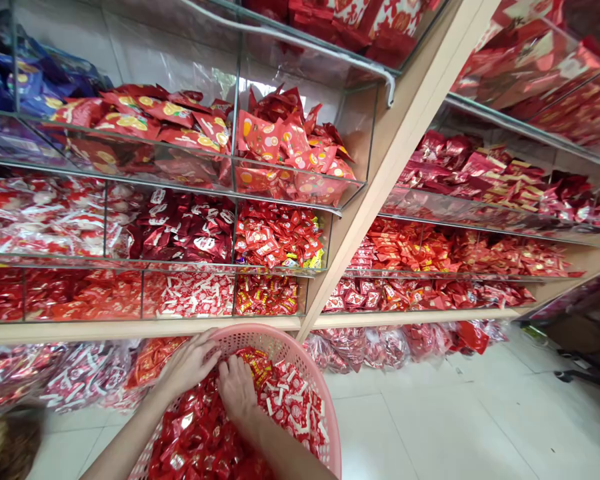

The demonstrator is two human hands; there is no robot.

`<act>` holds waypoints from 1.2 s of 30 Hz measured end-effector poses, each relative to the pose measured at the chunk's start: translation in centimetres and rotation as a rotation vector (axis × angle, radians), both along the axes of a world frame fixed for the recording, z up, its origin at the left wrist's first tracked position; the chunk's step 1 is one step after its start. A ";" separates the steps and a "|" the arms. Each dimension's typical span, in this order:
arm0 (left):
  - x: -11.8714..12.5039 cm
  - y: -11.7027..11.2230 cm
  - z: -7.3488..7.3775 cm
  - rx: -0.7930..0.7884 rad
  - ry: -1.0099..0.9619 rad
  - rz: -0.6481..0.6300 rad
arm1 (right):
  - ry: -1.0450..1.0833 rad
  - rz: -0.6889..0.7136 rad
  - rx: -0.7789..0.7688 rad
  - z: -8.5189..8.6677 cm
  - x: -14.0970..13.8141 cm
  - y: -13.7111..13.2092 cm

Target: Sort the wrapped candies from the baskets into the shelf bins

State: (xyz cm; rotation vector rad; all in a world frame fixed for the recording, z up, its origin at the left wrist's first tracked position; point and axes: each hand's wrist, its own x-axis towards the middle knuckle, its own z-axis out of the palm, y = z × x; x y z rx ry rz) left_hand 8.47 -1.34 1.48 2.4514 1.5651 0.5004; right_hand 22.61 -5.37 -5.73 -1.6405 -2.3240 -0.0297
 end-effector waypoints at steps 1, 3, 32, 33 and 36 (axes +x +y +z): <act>0.0 0.0 0.0 -0.001 0.004 0.000 | 0.030 0.032 0.011 0.4 0.4 -0.1; 0.0 0.1 0.0 -0.005 0.012 0.002 | 0.100 0.122 0.054 1.8 1.5 0.2; 0.0 0.3 -0.2 0.026 0.048 0.011 | 0.101 -0.117 -0.073 11.3 8.8 14.7; 0.0 0.3 -0.2 0.023 0.038 0.013 | 0.133 -0.203 -0.097 11.4 8.8 14.7; 0.0 0.2 -0.2 0.014 0.011 0.017 | 0.187 -0.409 -0.203 11.7 8.3 14.9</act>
